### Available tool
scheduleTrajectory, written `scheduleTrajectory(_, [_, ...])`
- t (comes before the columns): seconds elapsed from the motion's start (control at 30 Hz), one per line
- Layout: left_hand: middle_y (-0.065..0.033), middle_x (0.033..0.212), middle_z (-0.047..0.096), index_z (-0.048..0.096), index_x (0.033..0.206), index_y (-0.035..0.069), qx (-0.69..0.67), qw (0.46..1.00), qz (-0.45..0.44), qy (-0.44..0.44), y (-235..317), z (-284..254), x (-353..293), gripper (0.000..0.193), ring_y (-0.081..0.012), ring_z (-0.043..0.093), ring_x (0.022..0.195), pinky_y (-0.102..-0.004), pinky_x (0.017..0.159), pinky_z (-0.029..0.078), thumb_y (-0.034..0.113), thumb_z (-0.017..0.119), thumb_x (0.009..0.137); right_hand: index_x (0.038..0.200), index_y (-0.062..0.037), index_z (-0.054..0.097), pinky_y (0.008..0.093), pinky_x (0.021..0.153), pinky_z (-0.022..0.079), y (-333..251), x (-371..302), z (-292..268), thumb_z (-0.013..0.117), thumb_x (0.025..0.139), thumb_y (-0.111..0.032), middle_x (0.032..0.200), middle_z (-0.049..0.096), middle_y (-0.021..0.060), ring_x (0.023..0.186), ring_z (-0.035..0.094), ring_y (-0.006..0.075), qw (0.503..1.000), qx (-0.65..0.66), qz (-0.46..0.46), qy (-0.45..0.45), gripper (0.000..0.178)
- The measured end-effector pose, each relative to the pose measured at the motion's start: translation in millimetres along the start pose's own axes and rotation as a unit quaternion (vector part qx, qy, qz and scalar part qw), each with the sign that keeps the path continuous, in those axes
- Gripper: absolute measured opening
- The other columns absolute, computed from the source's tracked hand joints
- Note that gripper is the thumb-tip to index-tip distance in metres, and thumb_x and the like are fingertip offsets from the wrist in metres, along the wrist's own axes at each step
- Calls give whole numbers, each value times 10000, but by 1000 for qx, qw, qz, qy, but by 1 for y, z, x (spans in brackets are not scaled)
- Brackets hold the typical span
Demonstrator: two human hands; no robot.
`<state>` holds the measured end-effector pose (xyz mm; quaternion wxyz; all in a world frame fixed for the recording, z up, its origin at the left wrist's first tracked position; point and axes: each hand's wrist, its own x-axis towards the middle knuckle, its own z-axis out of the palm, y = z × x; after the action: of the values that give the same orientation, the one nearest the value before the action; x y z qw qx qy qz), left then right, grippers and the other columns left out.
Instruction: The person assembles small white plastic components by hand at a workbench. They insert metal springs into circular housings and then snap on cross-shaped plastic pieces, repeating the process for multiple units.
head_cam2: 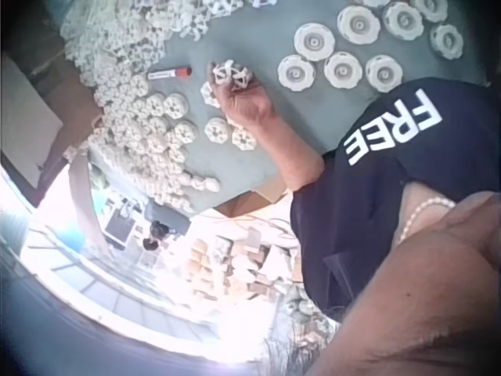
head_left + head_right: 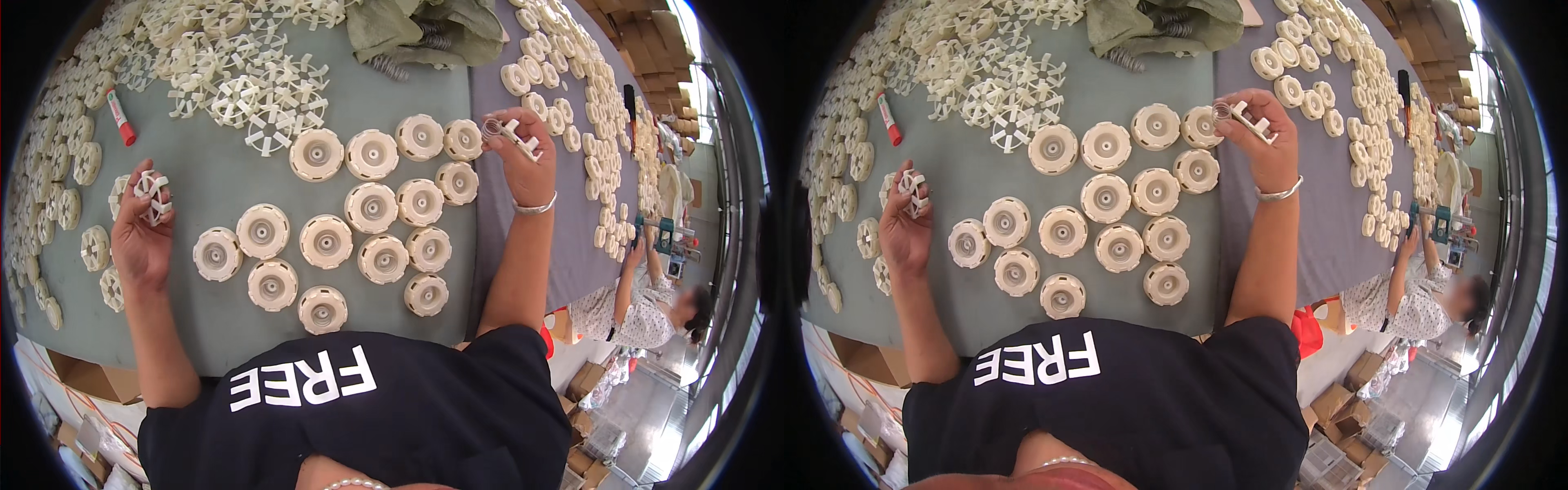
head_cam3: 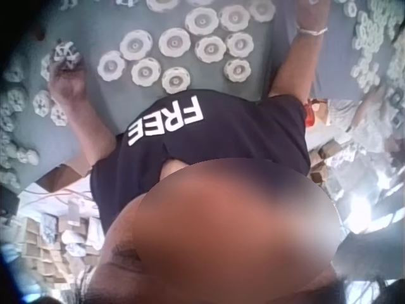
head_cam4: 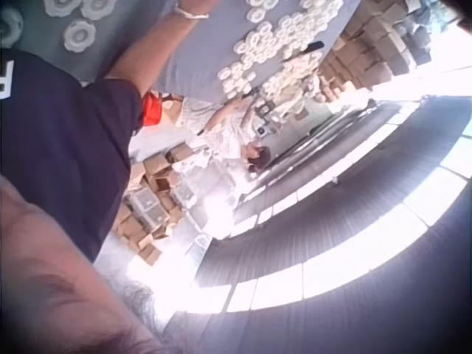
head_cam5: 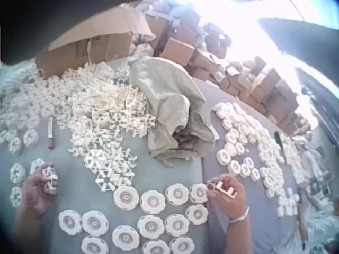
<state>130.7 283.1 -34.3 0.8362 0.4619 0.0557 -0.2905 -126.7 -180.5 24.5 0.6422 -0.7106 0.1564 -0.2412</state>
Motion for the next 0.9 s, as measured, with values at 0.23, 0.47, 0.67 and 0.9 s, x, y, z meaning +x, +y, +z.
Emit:
scheduleTrajectory(0.23, [-88, 1161, 662, 442, 1549, -48, 7, 1000, 4, -18, 3, -8, 1, 615, -155, 662, 962, -267, 740, 556, 11, 548, 946, 1149, 4, 718, 324, 807, 607, -13, -4, 5, 808, 882, 4, 1080, 767, 110, 924, 713, 161, 999, 13, -29, -35, 282])
scheduleTrajectory(0.47, [-90, 1199, 641, 391, 1584, -36, 9, 999, -7, -34, 3, -9, 1, 619, -173, 661, 1020, -274, 771, 569, -1, 529, 982, 1049, -35, 778, 308, 757, 545, -14, 2, 3, 887, 848, -145, 969, 738, 27, 855, 668, 130, 897, -442, 3, -19, 254])
scheduleTrajectory(0.67, [-99, 1216, 659, 396, 1585, -32, 8, 999, -6, -53, 3, -12, 2, 616, -175, 685, 1017, -284, 789, 585, 0, 527, 984, 1056, -50, 790, 306, 757, 550, -3, 12, 12, 880, 858, -213, 994, 731, 46, 844, 682, 167, 874, -483, -50, -9, 271])
scheduleTrajectory(0.9, [-86, 1195, 670, 508, 1487, -30, 21, 999, -3, 27, 1, 14, -4, 526, -154, 667, 945, -261, 753, 569, 43, 562, 969, 1176, -53, 783, 267, 779, 542, -10, 7, -8, 812, 940, -186, 1202, 725, 53, 931, 650, 64, 987, -135, 34, 84, 272])
